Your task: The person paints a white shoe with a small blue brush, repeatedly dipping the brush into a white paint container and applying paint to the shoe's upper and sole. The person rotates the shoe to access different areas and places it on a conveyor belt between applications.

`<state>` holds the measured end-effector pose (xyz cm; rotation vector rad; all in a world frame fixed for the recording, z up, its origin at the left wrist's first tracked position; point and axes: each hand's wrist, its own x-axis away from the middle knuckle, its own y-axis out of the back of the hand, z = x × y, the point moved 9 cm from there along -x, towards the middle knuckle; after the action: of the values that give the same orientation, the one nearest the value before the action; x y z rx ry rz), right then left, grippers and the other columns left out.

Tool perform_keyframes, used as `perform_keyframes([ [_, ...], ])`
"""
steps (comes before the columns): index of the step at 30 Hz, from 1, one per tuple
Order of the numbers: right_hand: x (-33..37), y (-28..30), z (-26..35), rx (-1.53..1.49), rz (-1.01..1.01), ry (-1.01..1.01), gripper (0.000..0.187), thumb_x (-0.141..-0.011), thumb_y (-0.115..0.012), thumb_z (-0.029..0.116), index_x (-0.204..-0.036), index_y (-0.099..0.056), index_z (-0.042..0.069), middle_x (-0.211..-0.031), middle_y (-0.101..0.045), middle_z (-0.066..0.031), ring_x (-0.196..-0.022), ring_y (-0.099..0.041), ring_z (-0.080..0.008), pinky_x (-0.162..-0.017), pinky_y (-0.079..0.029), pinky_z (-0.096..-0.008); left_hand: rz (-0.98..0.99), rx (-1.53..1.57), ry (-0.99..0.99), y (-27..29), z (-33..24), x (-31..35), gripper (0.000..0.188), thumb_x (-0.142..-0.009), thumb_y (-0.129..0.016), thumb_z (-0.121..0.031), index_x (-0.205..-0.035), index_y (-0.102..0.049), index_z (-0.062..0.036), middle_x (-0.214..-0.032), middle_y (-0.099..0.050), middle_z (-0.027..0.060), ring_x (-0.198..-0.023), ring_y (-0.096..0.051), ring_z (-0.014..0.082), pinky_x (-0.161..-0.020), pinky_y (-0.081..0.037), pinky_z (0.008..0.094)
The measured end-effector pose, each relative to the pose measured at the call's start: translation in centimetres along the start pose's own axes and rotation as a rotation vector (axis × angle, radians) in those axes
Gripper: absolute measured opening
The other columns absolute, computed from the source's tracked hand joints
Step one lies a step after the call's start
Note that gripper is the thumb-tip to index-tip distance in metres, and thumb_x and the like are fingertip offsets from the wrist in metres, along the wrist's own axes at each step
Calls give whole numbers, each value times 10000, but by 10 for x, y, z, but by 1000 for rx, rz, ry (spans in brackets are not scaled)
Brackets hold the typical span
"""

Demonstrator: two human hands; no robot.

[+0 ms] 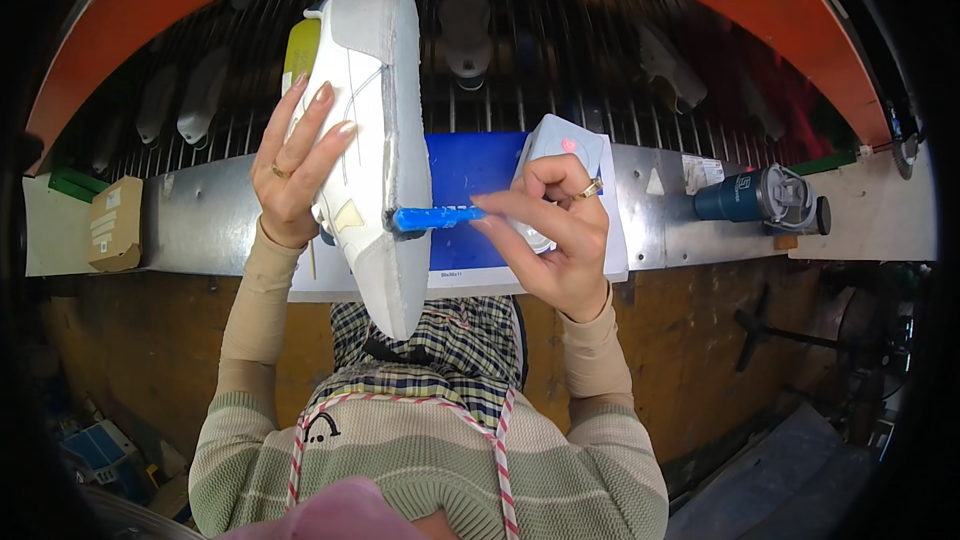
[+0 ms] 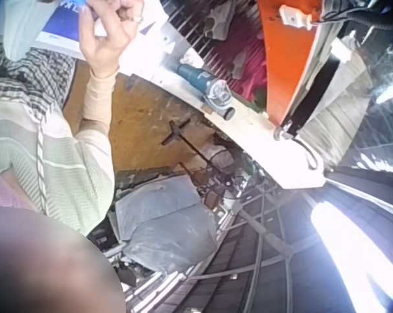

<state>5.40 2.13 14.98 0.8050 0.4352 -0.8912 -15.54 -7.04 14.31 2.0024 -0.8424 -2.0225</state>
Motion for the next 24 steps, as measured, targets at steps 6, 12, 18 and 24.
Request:
perform_keyframes([
  [6,0,0,-4,-140,38,-63,224,-719,-802,-14,-938,-766,12,-924,-486,-46,-701,-534,-108,-603,-426,-227,17,-6,14,-2,1,0,416,-772,-782,-227,-1177,-695,-262,-1359,-622,4,-1292,-540,313,-1002,-540,439],
  [12,-3,-2,-9,-29,-19,-92,207,-732,-808,4,-934,-765,7,-930,-484,-37,-718,-532,-106,-634,-418,-230,24,-16,10,-2,0,-2,402,-774,-775,-216,-1169,-706,-245,-1358,-624,10,-1285,-545,319,-994,-542,431],
  [18,26,8,-26,-194,52,-266,172,-755,-781,-4,-926,-761,0,-935,-500,-31,-758,-529,-118,-623,-413,-248,22,-14,30,-7,10,0,421,-779,-752,-163,-1198,-707,-183,-1330,-645,73,-1236,-585,359,-1015,-524,428],
  [24,96,52,-78,577,64,-593,108,-780,-773,32,-854,-703,-2,-904,-531,-115,-766,-587,-261,-662,-481,-343,97,-68,114,-24,29,21,415,-811,-723,-134,-1225,-692,-112,-1317,-650,108,-1270,-573,343,-1059,-488,412],
])
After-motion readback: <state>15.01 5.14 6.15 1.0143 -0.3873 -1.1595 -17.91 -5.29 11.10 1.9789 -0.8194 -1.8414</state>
